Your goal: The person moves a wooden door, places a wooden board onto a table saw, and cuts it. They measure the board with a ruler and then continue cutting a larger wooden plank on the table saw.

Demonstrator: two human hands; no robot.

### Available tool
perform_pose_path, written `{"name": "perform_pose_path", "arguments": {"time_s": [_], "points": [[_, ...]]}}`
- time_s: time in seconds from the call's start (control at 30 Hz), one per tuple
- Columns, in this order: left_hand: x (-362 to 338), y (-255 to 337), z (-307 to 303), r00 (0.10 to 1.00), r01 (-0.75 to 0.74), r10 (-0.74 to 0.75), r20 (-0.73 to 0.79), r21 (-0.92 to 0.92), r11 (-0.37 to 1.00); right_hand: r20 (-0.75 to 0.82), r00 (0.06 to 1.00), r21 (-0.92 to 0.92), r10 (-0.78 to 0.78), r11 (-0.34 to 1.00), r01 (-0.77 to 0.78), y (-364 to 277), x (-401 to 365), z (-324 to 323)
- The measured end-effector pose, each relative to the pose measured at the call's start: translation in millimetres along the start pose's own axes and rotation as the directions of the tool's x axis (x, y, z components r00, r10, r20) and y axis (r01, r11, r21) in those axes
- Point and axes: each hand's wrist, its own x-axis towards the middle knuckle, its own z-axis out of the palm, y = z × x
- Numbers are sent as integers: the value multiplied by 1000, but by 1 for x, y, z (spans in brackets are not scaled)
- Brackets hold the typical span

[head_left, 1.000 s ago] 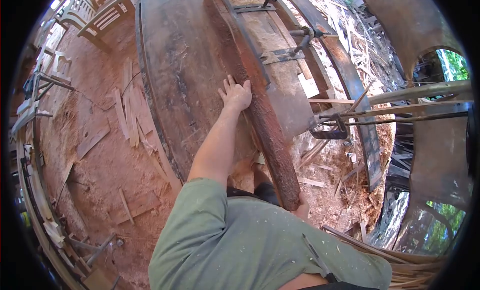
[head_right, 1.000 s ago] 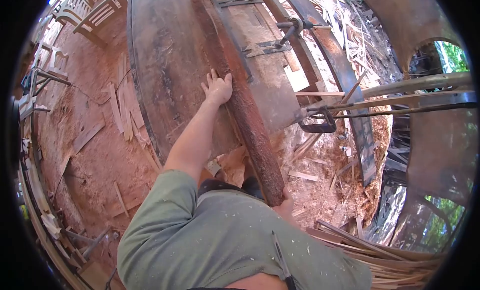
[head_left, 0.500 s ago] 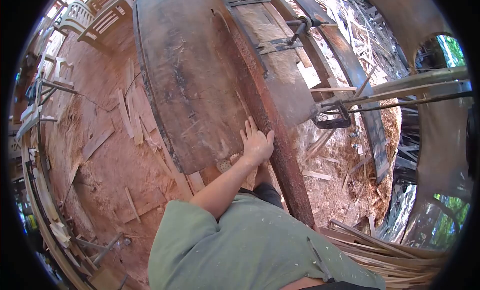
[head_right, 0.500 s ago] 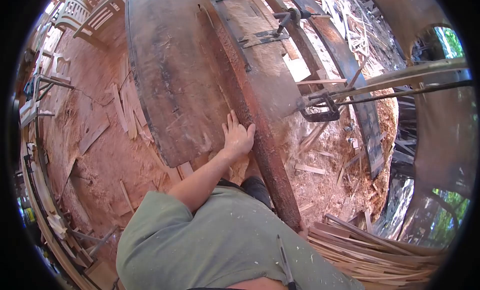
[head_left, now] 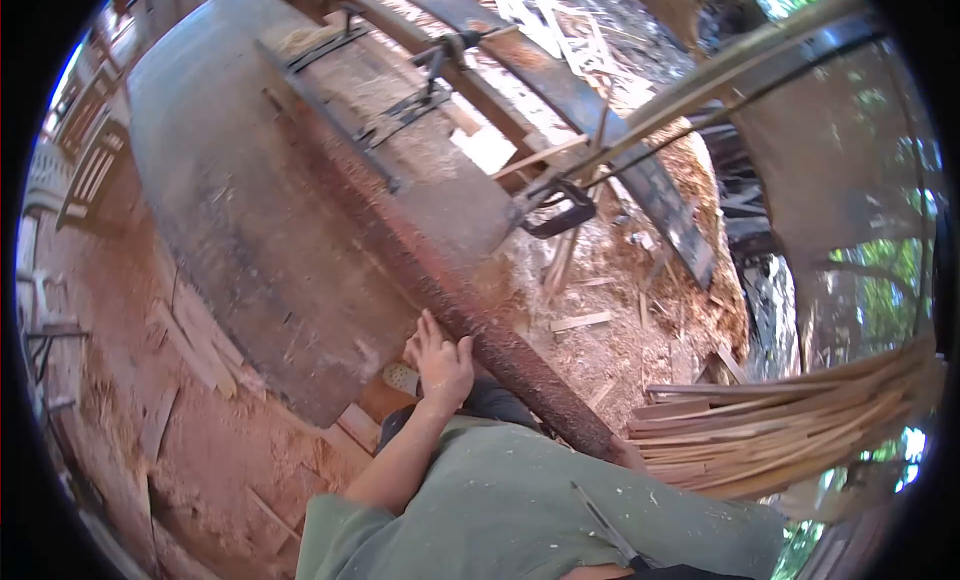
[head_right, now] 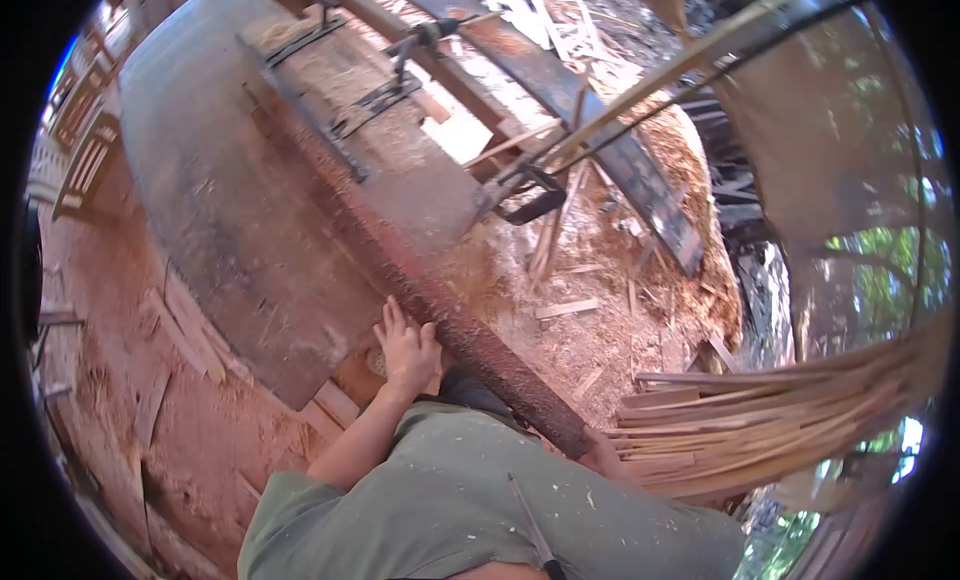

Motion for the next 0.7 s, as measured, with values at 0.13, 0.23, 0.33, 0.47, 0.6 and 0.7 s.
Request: {"name": "perform_pose_path", "arguments": {"time_s": [0.13,0.23,0.33,0.47,0.6,0.7], "points": [[4,1,-14,999,9,-7,52,-44,999,8,1000,-27,18,999,-18,-2,-2,11],[7,-5,-14,1000,8,-8,-13,-61,998,15,999,-49,42,998,-41,-7,-2,19],[24,-14,-23,999,13,-15,-30,-56,998,35,997,-75,63,995,-60,-12,5,31],[64,-31,-51,997,60,-60,39,-11,998,79,992,-88,99,992,-92,-17,20,60],[93,-53,-67,994,68,-73,76,62,996,108,985,-93,138,987,-128,-20,17,113],[117,-66,-79,995,90,-90,51,12,996,153,978,-118,140,985,-123,-22,28,137]]}}
